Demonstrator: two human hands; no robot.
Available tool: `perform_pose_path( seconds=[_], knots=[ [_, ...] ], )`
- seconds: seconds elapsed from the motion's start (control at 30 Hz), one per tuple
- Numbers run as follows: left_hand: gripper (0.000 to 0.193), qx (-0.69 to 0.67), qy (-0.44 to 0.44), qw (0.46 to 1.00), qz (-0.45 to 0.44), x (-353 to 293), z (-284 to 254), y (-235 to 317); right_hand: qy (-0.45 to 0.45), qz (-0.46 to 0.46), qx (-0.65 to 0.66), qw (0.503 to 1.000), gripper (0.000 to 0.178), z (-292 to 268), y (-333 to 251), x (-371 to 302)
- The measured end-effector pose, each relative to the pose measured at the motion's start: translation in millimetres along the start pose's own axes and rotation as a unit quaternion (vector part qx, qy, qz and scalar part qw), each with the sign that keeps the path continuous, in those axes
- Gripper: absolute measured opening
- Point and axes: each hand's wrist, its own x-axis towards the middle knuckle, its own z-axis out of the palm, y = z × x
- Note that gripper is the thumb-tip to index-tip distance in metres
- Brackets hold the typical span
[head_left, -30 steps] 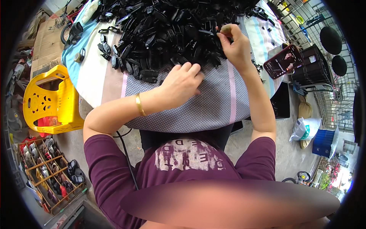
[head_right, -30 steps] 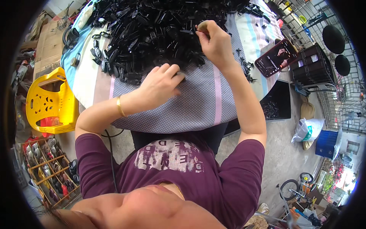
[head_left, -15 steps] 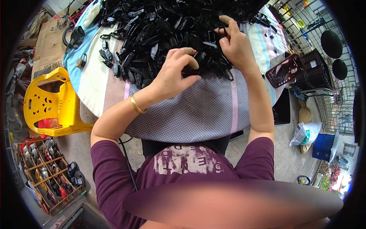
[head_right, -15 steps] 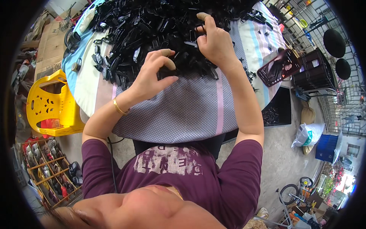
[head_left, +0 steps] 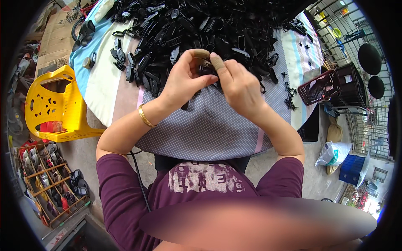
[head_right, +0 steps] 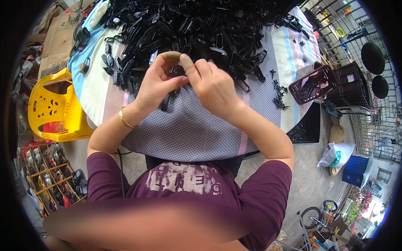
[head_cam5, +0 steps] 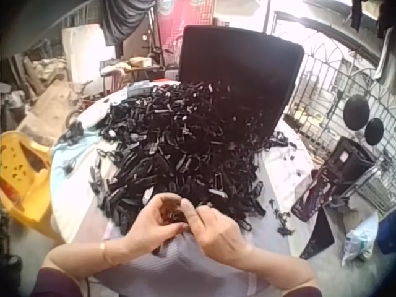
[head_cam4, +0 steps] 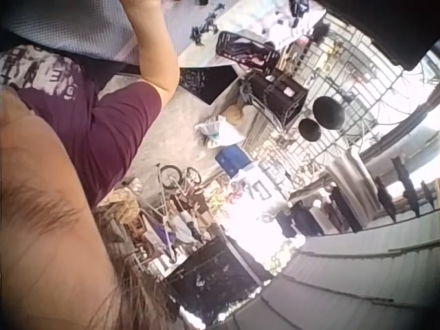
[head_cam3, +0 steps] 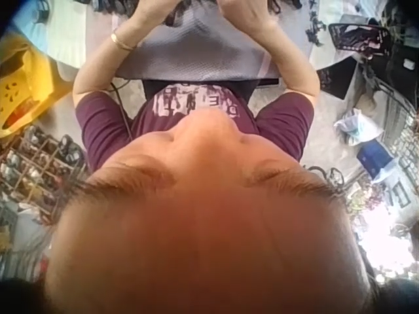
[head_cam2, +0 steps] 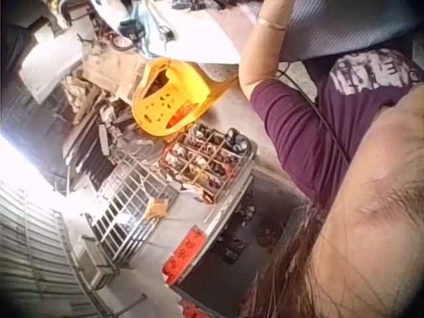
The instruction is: Inspecting and sorting small black plastic hardware clips on a table.
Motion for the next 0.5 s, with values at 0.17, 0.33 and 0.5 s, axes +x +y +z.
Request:
perform_pose_path(
  seconds=[0.17,0.33,0.5],
  knots=[
    [0.034,-0.263,-0.010,0.962,-0.065,-0.8,-8.2,-9.4,0.006,0.072,0.162,0.984,0.043,-7.8,-4.2,-2.2],
    [0.032,-0.215,-0.030,0.976,-0.019,-1.5,-12.3,-10.4,0.024,0.168,0.410,0.896,0.037,-4.6,0.0,-5.6],
    [0.035,-0.042,0.005,0.998,0.056,-7.6,-3.3,-4.1,0.051,0.173,0.405,0.896,0.033,-6.4,0.0,-6.2]
  ],
)
